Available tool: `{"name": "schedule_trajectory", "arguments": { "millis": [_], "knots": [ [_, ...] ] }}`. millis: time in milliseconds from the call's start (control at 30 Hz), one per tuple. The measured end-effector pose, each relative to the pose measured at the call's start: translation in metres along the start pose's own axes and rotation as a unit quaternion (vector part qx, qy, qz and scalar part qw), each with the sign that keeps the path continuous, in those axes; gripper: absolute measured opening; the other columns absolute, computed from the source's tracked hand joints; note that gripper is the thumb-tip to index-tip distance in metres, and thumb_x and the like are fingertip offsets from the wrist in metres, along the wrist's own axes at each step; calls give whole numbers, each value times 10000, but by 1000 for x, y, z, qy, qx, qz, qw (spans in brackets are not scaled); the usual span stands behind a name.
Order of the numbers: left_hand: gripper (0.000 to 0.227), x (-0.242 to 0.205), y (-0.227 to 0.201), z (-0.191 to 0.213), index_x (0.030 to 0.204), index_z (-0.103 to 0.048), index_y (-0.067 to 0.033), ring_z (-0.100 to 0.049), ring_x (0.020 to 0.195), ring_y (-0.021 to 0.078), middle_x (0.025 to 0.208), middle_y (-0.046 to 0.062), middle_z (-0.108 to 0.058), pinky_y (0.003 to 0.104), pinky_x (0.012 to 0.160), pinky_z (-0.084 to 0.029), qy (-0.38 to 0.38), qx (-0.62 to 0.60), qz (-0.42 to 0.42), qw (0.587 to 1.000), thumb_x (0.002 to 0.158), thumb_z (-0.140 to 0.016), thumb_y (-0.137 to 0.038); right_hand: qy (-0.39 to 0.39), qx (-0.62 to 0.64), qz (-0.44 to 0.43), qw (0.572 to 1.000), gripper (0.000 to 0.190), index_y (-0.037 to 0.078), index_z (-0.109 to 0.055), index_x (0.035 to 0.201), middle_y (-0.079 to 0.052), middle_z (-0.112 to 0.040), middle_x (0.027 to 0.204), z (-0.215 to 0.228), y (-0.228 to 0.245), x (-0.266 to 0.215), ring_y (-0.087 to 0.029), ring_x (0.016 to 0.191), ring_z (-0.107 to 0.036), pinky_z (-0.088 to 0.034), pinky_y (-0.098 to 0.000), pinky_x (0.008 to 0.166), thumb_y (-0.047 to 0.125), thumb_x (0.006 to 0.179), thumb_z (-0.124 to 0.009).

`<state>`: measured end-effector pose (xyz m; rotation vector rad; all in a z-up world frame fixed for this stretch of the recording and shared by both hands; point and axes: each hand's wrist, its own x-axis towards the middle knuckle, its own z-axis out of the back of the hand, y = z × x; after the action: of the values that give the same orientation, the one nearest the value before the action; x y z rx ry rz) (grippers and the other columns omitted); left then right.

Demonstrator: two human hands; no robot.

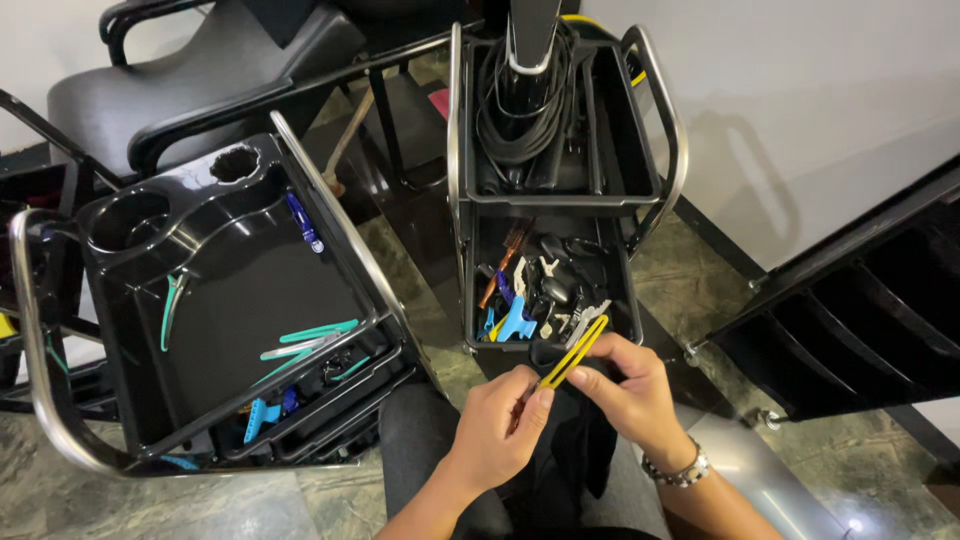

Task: The person picks up several hair clips of various colors from a tray and organized them by attaching them to a black cloth, then uses the cloth to wipe the top surface of the black plastic tray.

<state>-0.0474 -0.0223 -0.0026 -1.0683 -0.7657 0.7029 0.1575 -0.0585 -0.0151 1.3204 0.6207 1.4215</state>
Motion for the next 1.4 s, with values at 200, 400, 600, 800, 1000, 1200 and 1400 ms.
{"name": "schedule_trajectory", "arguments": {
  "millis": [200, 400, 600, 800, 1000, 1200, 1400],
  "knots": [
    [361, -4, -7, 2, 785, -511, -125, -391, 541, 98, 653, -38, -446, 293, 514, -313, 14, 0, -7, 1000, 1047, -524, -372, -94, 13, -40, 995, 159, 59, -697, 979, -15, -712, 903, 6, -10, 2, -87, 786, -654, -531, -225, 717, 187, 900, -748],
    [324, 0, -9, -1, 915, -622, -91, -436, 568, 119, 713, -14, -519, 306, 524, -334, 9, -9, -31, 999, 1057, -494, -353, -103, -6, 28, 994, 173, 56, -625, 1091, -55, -687, 964, -7, -3, -7, -135, 866, -666, -540, -255, 789, 162, 962, -674],
    [349, 0, 2, -6, 916, -578, -80, -530, 613, 203, 743, 21, -554, 362, 570, -395, 9, 40, -50, 998, 1071, -442, -361, -111, -85, 36, 989, 174, 54, -627, 1057, -38, -666, 959, -11, -8, -14, -117, 827, -635, -528, -258, 770, 162, 941, -699],
    [315, -1, 0, -14, 818, -499, -106, -471, 605, 196, 697, 10, -481, 371, 571, -353, 20, 8, -49, 999, 1068, -477, -295, -163, -83, 25, 983, 173, 73, -572, 1049, -5, -521, 853, -12, -2, -3, -108, 748, -484, -412, -263, 678, 198, 979, -668],
    [297, 6, 2, -10, 767, -527, -128, -408, 547, 94, 619, -40, -468, 308, 522, -338, -71, -37, 53, 995, 1014, -551, -290, -81, -57, -56, 993, 181, 97, -578, 957, 35, -539, 807, -31, -31, -39, -85, 706, -492, -447, -270, 649, 239, 938, -689],
    [311, 10, 5, -8, 778, -539, -126, -382, 549, 83, 614, -46, -449, 304, 530, -311, -128, -75, 27, 989, 1045, -515, -286, -55, -91, 16, 994, 218, 102, -561, 891, 69, -426, 654, -26, -27, -50, -79, 564, -370, -340, -259, 512, 250, 903, -720],
    [365, 8, 8, -9, 839, -546, -118, -372, 539, 70, 599, -56, -419, 301, 541, -319, -111, -101, 57, 987, 1071, -457, -386, -193, 7, 3, 981, 139, 109, -475, 959, -6, -448, 727, -22, -16, -27, -151, 557, -498, -388, -292, 531, 182, 972, -592]
  ]
}}
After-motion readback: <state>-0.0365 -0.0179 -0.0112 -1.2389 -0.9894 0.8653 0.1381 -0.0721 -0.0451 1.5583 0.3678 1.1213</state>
